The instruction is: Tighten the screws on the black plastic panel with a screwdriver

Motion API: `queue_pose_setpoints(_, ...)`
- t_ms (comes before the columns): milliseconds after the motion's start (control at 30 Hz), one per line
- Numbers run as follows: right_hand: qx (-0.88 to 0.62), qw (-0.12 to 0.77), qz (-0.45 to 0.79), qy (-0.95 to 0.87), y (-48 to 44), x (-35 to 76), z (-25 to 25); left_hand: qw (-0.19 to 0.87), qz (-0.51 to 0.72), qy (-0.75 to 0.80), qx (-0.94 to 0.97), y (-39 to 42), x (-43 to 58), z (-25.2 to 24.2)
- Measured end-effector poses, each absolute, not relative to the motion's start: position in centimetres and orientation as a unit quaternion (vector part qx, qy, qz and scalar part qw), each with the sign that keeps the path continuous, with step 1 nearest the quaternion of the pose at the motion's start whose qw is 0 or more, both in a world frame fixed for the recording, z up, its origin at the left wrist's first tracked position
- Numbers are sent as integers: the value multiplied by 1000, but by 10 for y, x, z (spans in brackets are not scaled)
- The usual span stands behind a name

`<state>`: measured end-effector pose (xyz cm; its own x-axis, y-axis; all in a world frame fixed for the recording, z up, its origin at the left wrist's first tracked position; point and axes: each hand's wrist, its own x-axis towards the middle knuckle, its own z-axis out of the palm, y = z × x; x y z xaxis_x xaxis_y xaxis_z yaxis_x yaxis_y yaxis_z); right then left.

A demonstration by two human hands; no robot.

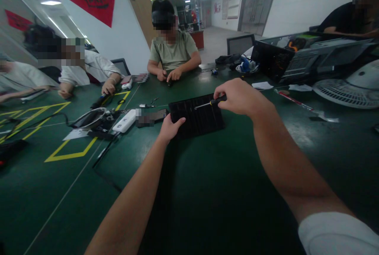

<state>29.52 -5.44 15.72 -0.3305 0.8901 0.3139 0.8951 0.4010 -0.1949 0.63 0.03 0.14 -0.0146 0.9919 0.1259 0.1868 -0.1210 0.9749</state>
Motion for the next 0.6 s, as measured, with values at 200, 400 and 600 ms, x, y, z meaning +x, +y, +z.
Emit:
queue_pose_setpoints(200, -556, 205, 17, -805, -46, 293, 152, 419, 514, 512, 547, 13, 9, -4)
queue_pose_setpoints(400, -562, 215, 16, -799, -46, 290, 151, 351, 526, 536, 559, 8, 9, -11)
queue_pose_setpoints(600, -567, 206, 6, -797, -45, 290, 150, 362, 532, 526, 556, 9, 9, -15)
